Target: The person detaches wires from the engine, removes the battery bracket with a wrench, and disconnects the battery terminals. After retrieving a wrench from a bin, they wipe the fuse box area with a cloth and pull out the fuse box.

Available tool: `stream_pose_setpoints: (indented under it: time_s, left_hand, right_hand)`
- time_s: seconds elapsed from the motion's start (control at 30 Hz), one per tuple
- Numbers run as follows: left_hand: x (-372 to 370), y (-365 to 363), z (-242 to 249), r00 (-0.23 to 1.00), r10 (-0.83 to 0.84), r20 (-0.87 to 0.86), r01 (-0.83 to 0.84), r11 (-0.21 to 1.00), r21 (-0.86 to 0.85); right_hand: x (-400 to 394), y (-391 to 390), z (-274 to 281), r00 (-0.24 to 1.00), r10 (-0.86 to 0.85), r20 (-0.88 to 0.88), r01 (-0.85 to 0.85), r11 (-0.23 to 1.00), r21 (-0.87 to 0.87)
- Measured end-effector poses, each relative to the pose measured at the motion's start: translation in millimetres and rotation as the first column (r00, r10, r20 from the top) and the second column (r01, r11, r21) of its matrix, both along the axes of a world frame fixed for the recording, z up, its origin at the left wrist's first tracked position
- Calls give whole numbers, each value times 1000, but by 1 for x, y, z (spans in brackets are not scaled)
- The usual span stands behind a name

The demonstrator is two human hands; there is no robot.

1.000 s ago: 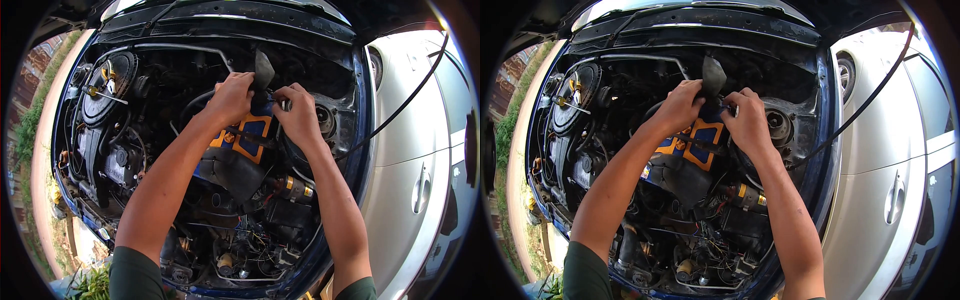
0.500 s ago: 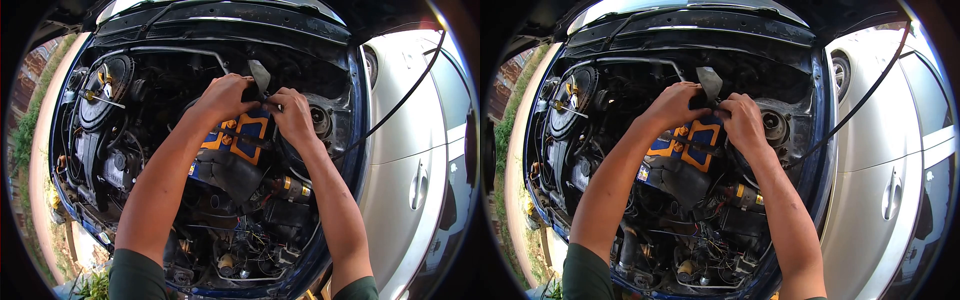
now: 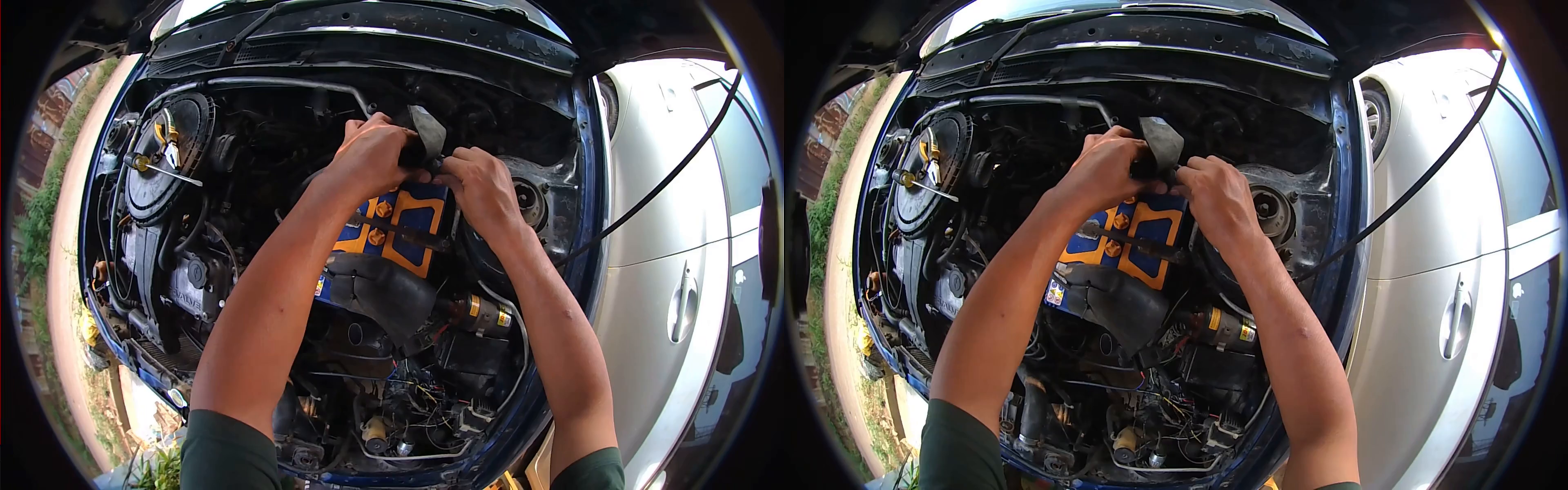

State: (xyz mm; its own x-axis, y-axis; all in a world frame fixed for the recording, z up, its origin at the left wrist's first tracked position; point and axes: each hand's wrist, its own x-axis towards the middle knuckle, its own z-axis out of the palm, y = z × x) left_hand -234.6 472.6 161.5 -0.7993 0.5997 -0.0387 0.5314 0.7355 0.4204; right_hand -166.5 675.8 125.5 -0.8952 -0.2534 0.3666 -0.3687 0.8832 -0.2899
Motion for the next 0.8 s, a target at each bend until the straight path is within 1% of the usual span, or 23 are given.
stream_pose_setpoints:
  time_s: [0.03,0.07,0.1,0.13,0.2,0.23,0.27,0.3,0.33,0.4,0.43,0.5,0.53,0.57,0.63,0.73,0.8]
  left_hand:
    - [0,0,-4,1000,1,6,-1,1000,-2]
    - [0,-1,-10,1000,-15,-6,15,999,32]
    - [0,-2,-16,999,-30,-22,32,997,65]
    - [1,-3,-24,999,-31,-16,32,998,62]
    - [5,-4,-30,987,-36,-154,63,982,180]
    - [2,-4,-28,989,-34,-147,60,982,178]
    - [-7,-4,-23,997,-59,-55,65,991,113]
    - [-10,-3,-20,996,-79,42,77,996,51]
    - [-9,-2,-23,996,-79,51,76,996,53]
    - [-10,-1,-25,998,-65,-23,66,997,37]
    - [-10,0,-25,998,-65,-21,66,997,36]
    - [-9,4,-23,992,-37,-124,36,999,-5]
    - [-10,6,-20,992,-35,-124,35,999,-1]
    - [-13,7,-16,993,-47,-113,43,998,-35]
    - [-16,8,-15,993,-64,-100,57,996,-73]
    - [-17,8,-16,988,-56,-142,52,998,-34]
    - [-16,10,-12,994,-45,-103,37,996,-80]
  right_hand:
    - [0,-1,3,1000,-5,6,5,1000,14]
    - [1,-2,3,1000,-10,13,10,1000,28]
    - [2,-5,2,1000,-11,18,11,1000,25]
    - [5,-8,0,999,-41,31,41,999,-2]
    - [5,-9,1,997,-71,44,72,997,-28]
    - [5,-10,2,997,-60,55,64,995,-80]
    - [5,-11,2,997,-50,65,59,989,-132]
    - [5,-11,0,996,-50,74,60,990,-132]
    - [4,-12,-1,997,-44,62,51,991,-123]
    - [3,-12,1,998,-38,49,43,992,-116]
    - [2,-11,3,998,-20,65,26,995,-97]
    - [1,-9,7,996,1,86,6,997,-76]
    - [1,-5,9,996,36,79,-33,999,-33]
    - [0,-4,10,994,75,74,-76,997,9]
    - [-1,-3,9,996,68,61,-70,997,33]
    - [-3,-3,7,997,67,42,-70,994,83]
    - [-3,-1,7,997,67,33,-70,991,115]
